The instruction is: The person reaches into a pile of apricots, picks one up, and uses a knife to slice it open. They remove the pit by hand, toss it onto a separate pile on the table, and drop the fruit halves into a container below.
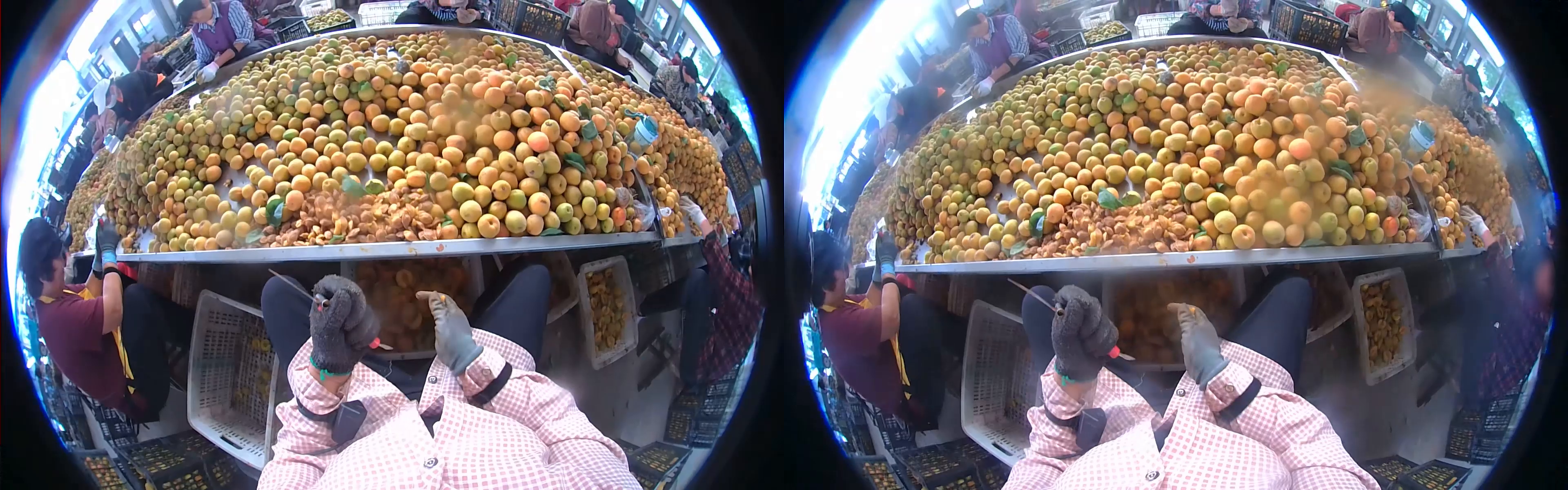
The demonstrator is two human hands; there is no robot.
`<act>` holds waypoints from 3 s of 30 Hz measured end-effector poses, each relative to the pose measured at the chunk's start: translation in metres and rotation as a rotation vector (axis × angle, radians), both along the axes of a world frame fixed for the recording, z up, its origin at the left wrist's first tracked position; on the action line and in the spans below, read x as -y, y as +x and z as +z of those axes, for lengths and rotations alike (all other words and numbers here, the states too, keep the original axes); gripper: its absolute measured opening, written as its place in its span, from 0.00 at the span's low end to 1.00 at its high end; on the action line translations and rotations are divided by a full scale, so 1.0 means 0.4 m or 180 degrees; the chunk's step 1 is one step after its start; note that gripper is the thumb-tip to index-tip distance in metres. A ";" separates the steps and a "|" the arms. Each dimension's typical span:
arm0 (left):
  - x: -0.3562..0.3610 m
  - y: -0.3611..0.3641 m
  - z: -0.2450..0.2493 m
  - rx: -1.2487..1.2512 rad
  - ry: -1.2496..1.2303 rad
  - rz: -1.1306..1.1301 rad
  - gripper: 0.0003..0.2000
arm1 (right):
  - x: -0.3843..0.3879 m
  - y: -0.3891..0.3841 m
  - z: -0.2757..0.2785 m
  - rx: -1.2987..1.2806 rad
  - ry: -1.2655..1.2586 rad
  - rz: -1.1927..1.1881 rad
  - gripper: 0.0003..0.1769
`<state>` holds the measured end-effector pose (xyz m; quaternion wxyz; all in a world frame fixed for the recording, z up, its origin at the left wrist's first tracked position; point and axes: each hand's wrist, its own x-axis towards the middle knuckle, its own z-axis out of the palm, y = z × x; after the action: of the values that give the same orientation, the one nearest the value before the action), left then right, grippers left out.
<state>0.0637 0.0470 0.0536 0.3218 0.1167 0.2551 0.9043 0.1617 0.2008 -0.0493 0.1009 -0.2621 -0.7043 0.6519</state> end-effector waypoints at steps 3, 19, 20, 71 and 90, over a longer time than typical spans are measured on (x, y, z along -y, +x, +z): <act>0.032 -0.018 -0.026 -0.0007 0.0001 -0.0129 0.07 | -0.002 0.012 0.059 -0.0259 -0.1836 0.0026 0.20; 0.083 -0.078 -0.154 0.0941 -0.0544 0.0414 0.08 | -0.195 -0.357 0.248 -0.0973 0.0097 0.1257 0.23; 0.081 -0.078 -0.157 0.0925 -0.0531 0.0416 0.08 | -0.221 -0.414 0.197 -0.1411 0.0565 0.1812 0.22; -0.154 0.045 0.112 -0.0300 0.0379 -0.0180 0.04 | -0.040 0.139 0.219 -0.0776 -0.1307 0.1050 0.27; -0.064 0.095 0.018 -0.0084 -0.1289 -0.2582 0.24 | -0.145 0.076 0.214 -0.1792 -0.3118 0.1161 0.04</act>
<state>0.1018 0.0725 0.0608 0.6631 0.1535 0.3646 0.6354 0.1920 0.2589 0.0362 0.0375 0.0301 -0.3012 0.9524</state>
